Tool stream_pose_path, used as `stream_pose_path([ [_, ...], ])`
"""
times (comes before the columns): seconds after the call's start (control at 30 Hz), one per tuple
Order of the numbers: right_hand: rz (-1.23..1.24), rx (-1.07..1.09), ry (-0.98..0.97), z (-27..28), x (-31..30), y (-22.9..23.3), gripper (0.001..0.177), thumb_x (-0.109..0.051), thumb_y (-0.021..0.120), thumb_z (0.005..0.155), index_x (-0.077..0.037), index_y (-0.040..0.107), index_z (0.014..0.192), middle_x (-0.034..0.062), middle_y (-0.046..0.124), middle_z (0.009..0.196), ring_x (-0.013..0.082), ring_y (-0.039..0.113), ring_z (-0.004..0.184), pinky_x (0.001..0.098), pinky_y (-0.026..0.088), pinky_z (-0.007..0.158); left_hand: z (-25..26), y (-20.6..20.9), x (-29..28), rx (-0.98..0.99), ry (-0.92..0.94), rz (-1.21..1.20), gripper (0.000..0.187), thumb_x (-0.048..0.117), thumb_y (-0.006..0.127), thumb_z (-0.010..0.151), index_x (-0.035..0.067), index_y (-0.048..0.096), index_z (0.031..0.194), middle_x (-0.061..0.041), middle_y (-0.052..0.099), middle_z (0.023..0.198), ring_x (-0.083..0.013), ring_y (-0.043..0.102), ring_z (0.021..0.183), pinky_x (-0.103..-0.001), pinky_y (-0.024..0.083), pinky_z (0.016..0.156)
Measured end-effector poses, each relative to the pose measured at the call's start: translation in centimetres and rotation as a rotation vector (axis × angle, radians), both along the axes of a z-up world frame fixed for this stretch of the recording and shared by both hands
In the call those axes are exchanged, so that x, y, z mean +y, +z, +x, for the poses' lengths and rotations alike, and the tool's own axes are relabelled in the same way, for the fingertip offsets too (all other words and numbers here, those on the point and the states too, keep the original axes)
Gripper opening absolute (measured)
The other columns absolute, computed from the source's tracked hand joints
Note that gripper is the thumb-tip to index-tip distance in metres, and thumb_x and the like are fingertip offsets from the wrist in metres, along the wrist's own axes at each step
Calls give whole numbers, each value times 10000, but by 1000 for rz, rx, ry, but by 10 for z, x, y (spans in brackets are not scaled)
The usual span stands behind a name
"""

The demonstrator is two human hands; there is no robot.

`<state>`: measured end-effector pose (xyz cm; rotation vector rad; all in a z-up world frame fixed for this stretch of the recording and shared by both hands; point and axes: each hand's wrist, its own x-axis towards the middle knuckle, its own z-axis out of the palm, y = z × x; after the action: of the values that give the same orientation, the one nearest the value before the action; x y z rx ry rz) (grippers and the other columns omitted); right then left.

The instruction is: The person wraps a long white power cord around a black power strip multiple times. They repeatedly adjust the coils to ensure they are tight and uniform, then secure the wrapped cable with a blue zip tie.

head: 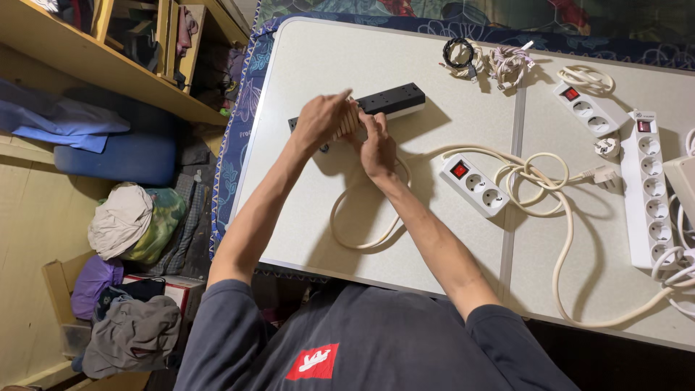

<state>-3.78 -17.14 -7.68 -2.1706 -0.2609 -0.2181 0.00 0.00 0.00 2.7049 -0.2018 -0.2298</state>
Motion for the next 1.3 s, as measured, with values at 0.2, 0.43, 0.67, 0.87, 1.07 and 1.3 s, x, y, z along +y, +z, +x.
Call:
stream_pose_path([
  [0.2, 83, -332, -21, 1, 8, 9, 349, -116, 786, 885, -103, 592, 1175, 121, 738, 1089, 318, 726, 973, 414, 590, 757, -21, 4, -7, -776, -155, 117, 376, 441, 508, 1045, 121, 644, 1189, -100, 734, 934, -249, 665, 613, -355, 487, 554],
  [0.43, 113, -140, -45, -11, 10, 32, 521, -237, 849, 875, -38, 511, 1218, 170, 705, 1050, 373, 687, 950, 462, 543, 738, 13, -15, -25, -509, -13, 14, 454, 495, 514, 1070, 49, 579, 1010, -156, 693, 766, -304, 670, 578, -405, 531, 518],
  [0.67, 140, -289, 18, -9, 2, 40, 477, -227, 887, 842, -29, 524, 1079, 151, 618, 994, 316, 632, 885, 436, 529, 732, 23, -10, -26, -374, 8, -62, 430, 489, 539, 1046, 69, 601, 978, -155, 669, 601, -347, 664, 537, -444, 539, 530],
  [0.87, 177, -218, 35, 5, -3, 25, 360, -137, 854, 870, -46, 559, 1056, 113, 669, 997, 298, 672, 897, 433, 533, 742, 31, -12, -22, -374, 7, -80, 384, 422, 522, 1033, 78, 684, 977, -158, 641, 544, -347, 651, 510, -447, 523, 524],
  [1.07, 173, -204, 19, 7, 0, 23, 413, -167, 861, 857, -46, 537, 1082, 119, 680, 999, 308, 688, 891, 441, 543, 745, 38, -18, -23, -337, 67, -77, 542, 459, 473, 1074, 71, 700, 771, -148, 622, 533, -344, 640, 526, -442, 527, 556],
  [1.3, -16, -274, 110, -3, -4, 32, 492, -99, 724, 910, 29, 482, 1320, 267, 651, 1160, 423, 665, 1016, 473, 562, 810, 45, -13, -22, -353, 62, -56, 507, 381, 498, 1026, 48, 698, 699, -159, 661, 601, -339, 666, 561, -434, 557, 579],
])
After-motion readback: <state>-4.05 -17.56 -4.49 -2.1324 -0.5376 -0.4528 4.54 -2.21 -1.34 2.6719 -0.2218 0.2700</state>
